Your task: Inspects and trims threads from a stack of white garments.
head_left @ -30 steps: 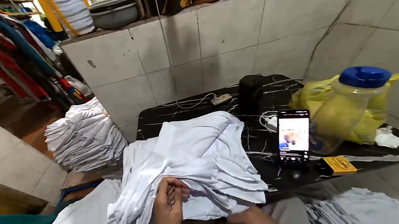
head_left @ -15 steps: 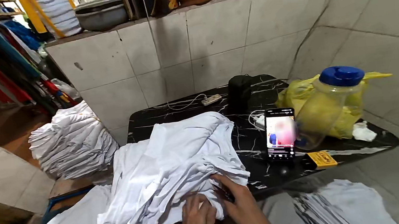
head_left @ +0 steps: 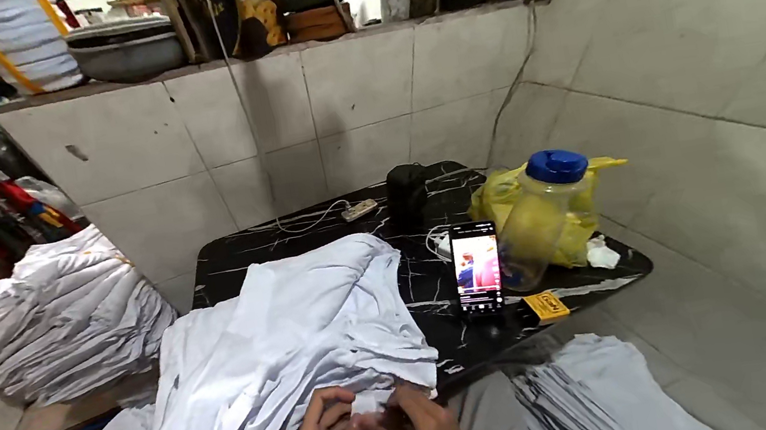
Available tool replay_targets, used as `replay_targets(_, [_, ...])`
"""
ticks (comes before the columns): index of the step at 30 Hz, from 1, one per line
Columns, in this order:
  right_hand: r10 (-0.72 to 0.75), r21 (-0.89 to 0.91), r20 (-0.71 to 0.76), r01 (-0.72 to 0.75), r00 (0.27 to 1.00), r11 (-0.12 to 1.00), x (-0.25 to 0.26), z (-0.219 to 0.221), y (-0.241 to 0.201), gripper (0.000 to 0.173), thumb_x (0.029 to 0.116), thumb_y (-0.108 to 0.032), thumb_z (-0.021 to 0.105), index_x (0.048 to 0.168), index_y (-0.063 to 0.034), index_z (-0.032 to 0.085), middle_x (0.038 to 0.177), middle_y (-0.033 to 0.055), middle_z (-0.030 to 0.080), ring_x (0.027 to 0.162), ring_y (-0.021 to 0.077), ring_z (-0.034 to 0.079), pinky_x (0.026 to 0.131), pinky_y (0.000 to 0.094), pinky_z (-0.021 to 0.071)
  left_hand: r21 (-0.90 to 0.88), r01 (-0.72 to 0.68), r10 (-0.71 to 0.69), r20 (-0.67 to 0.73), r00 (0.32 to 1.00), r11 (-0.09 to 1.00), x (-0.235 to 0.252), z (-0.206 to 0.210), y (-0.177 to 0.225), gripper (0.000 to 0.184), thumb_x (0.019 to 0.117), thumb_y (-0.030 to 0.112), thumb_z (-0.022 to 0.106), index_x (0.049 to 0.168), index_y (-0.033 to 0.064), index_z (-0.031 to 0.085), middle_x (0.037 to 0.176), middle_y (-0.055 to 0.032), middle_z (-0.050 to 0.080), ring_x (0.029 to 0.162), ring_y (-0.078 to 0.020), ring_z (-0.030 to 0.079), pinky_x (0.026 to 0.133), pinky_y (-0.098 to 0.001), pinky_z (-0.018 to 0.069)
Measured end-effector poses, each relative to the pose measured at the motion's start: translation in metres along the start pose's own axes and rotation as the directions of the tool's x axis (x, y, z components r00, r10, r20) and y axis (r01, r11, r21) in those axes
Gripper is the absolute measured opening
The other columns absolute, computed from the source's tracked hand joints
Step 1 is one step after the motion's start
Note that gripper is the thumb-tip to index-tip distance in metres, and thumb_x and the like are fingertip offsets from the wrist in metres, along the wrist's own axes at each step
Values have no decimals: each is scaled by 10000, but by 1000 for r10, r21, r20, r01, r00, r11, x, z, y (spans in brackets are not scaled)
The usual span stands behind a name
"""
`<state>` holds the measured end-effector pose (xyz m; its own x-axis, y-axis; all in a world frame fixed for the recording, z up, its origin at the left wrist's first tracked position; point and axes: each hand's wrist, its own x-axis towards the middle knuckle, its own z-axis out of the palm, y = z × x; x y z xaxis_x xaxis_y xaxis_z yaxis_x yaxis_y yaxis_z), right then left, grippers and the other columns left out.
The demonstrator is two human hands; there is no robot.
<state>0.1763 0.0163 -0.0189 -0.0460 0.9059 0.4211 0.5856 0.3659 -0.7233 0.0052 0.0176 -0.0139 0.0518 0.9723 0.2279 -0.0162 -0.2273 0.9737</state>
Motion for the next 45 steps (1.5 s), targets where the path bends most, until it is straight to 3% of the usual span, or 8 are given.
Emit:
replay_targets(3, [-13,-25,65,15,998,1000,-6,-1,-6,379,871,-283,806,1090,10,707,950,139,725,730,237,716,624,427,608,46,-54,50,82,995,998,1,-3,-2,308,926,-53,624,1231,-45,575,1188,-69,676,1008,-126,703,883,-323,621])
replay_targets(8, [-92,-35,75,95,993,995,-6,-1,-9,174,811,-5,713,984,-7,709,891,117,730,699,224,725,573,418,599,108,-117,95,187,978,987,2,-11,-4,403,857,-106,639,1255,-54,601,1278,-108,660,1180,-177,656,1016,-372,574])
replay_targets(13, [-24,66,128,15,992,998,-9,-4,-15,142,869,-42,684,994,24,683,866,146,704,724,248,704,632,425,589,369,-349,313,156,937,862,6,-7,-19,241,839,144,800,1080,128,799,1109,-18,763,1096,-111,685,1004,-312,552])
replay_targets(20, [-36,227,236,-19,971,974,-3,-18,4,163,914,-96,705,1031,17,695,827,133,684,704,216,651,669,378,560,343,-433,444,52,895,833,4,-5,-29,69,872,137,802,937,144,827,1101,-43,768,1153,-130,681,1039,-309,552])
replay_targets(25, [-19,118,202,-5,979,993,0,-27,4,418,949,-427,720,1162,-67,724,1001,85,752,830,169,716,736,399,600,188,-219,238,-86,967,957,2,9,8,57,874,-17,709,909,-34,751,957,-69,768,950,-122,737,895,-280,601])
replay_targets(32, [-91,-80,216,110,972,991,-3,-20,1,363,997,-382,655,1058,-29,715,837,105,724,685,232,708,602,436,589,111,-191,200,-74,977,975,-4,-2,-9,134,890,-39,670,933,84,701,1010,24,746,983,-75,713,878,-276,611])
replay_targets(39, [-205,-182,71,215,976,959,-6,-2,0,326,1063,-326,544,1031,-62,732,790,57,717,634,187,705,526,367,574,108,-211,213,-9,977,972,-5,-8,-6,103,887,-23,696,935,62,728,1148,-42,745,1069,-118,713,927,-301,608])
replay_targets(45, [-134,-146,33,137,990,980,-6,-5,-5,376,997,-420,642,1020,-55,730,748,52,710,584,174,673,504,380,557,-82,-104,103,-18,995,991,2,-20,-6,83,916,1,662,926,71,706,1186,-73,741,1073,-141,712,889,-293,603])
